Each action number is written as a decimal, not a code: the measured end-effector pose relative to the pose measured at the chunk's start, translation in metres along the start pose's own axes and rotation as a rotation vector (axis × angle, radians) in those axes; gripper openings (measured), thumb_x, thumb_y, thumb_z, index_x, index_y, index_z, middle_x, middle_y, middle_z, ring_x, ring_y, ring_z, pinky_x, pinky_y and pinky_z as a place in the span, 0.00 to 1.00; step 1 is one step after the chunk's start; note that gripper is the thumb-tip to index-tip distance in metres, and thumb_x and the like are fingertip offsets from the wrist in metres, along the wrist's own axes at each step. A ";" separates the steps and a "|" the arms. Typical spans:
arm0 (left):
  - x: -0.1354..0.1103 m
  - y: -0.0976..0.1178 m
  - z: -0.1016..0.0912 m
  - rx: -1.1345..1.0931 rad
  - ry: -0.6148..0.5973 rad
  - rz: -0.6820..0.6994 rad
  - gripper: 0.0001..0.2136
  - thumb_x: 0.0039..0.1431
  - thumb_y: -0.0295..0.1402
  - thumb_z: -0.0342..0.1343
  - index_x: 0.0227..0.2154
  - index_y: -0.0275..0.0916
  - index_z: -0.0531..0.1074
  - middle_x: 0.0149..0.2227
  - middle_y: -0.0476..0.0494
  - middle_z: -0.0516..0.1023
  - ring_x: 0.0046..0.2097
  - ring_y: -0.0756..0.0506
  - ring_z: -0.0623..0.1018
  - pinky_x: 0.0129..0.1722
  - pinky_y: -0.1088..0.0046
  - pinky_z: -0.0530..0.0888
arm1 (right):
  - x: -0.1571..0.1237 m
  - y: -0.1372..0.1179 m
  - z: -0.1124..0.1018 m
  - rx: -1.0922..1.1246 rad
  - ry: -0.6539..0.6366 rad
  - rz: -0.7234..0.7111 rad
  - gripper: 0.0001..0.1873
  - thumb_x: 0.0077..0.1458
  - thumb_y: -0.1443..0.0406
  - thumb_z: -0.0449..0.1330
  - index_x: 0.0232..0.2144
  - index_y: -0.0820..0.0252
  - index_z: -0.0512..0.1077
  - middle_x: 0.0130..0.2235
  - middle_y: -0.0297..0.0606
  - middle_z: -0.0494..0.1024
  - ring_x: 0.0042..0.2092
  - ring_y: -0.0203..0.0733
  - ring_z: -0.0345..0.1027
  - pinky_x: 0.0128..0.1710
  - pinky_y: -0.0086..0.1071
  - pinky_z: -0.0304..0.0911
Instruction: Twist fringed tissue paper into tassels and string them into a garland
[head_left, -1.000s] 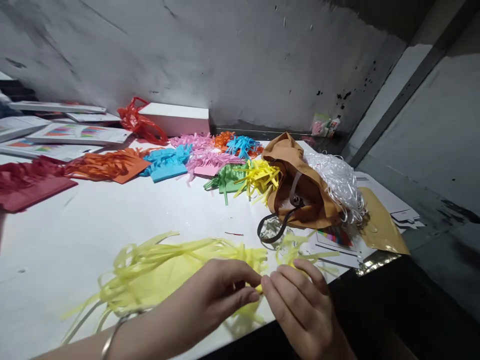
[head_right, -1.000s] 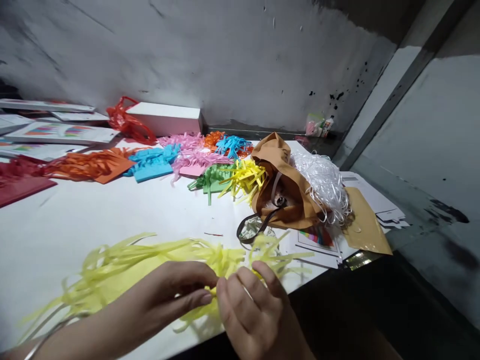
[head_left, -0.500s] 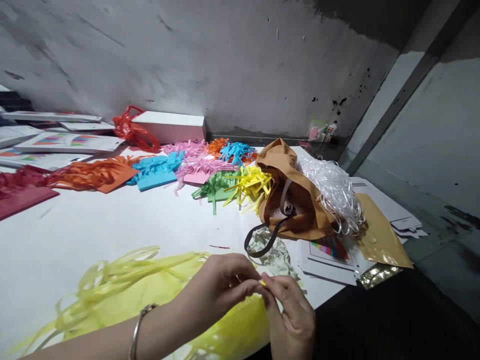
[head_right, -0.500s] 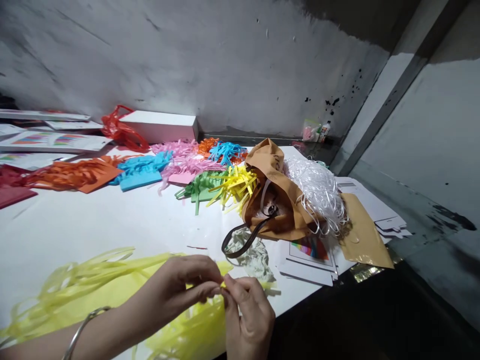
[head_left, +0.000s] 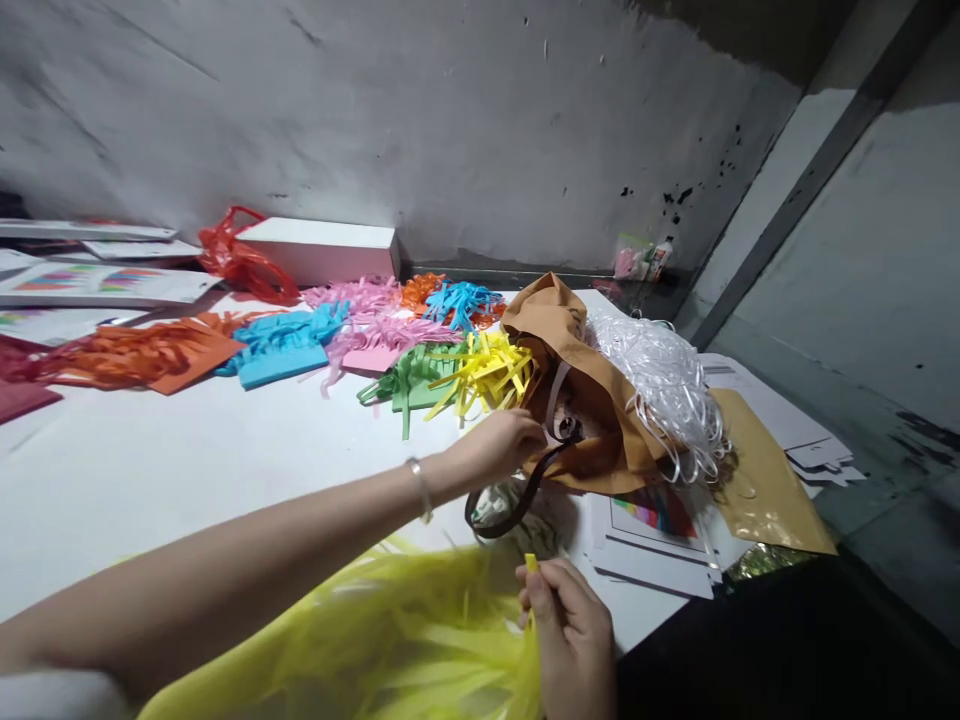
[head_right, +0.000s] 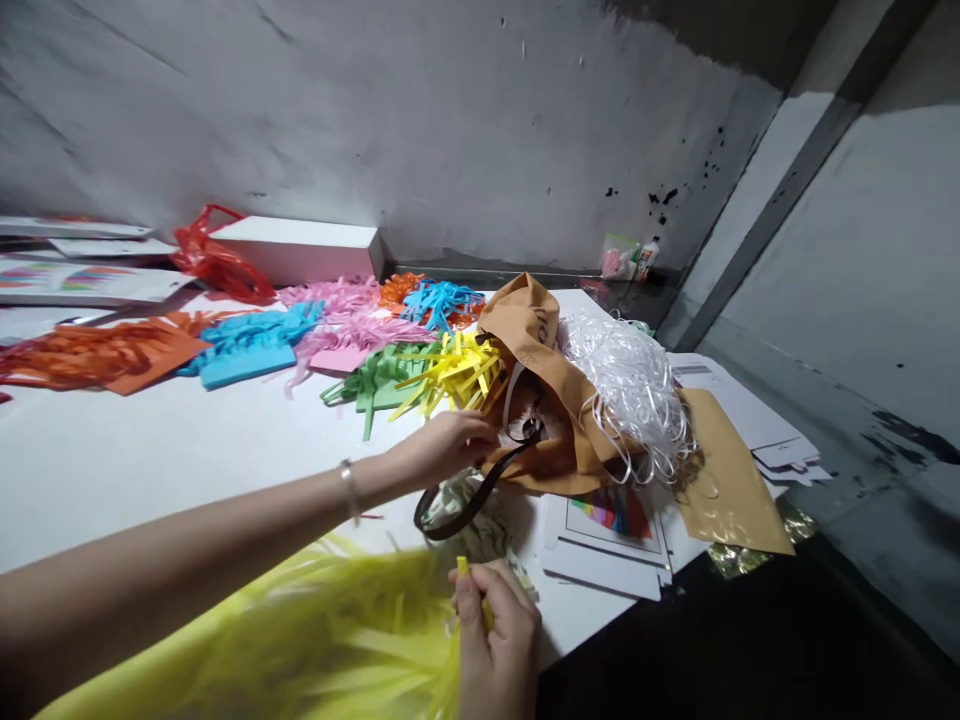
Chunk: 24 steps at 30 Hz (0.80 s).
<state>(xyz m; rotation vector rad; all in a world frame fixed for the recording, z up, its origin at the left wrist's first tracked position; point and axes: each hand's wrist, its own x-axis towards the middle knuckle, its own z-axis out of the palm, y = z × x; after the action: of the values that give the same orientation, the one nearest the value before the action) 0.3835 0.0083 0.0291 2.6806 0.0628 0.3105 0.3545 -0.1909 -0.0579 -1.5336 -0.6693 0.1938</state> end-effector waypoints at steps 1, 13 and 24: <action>0.017 -0.009 0.007 0.026 -0.011 0.000 0.08 0.60 0.21 0.54 0.34 0.34 0.79 0.39 0.40 0.81 0.41 0.45 0.79 0.41 0.74 0.72 | 0.000 0.003 0.002 -0.010 -0.015 -0.015 0.16 0.65 0.58 0.54 0.28 0.58 0.73 0.27 0.34 0.70 0.29 0.35 0.66 0.28 0.26 0.61; 0.051 -0.043 0.033 -0.040 -0.037 -0.064 0.05 0.57 0.29 0.60 0.29 0.32 0.77 0.37 0.35 0.79 0.40 0.42 0.78 0.42 0.69 0.73 | -0.003 0.011 0.003 -0.026 -0.065 -0.148 0.14 0.66 0.63 0.53 0.29 0.57 0.73 0.28 0.34 0.73 0.30 0.35 0.69 0.30 0.25 0.63; -0.091 0.021 -0.010 -1.150 -0.015 -0.438 0.18 0.56 0.46 0.62 0.31 0.34 0.71 0.27 0.48 0.73 0.26 0.52 0.71 0.24 0.78 0.68 | -0.006 -0.009 -0.011 -0.221 0.021 -0.425 0.10 0.61 0.71 0.59 0.43 0.58 0.77 0.36 0.36 0.80 0.35 0.35 0.76 0.36 0.23 0.70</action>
<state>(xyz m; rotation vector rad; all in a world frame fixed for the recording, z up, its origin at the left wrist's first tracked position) 0.2928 -0.0152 0.0282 1.4756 0.3434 0.1150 0.3529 -0.2037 -0.0502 -1.5604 -1.0076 -0.2240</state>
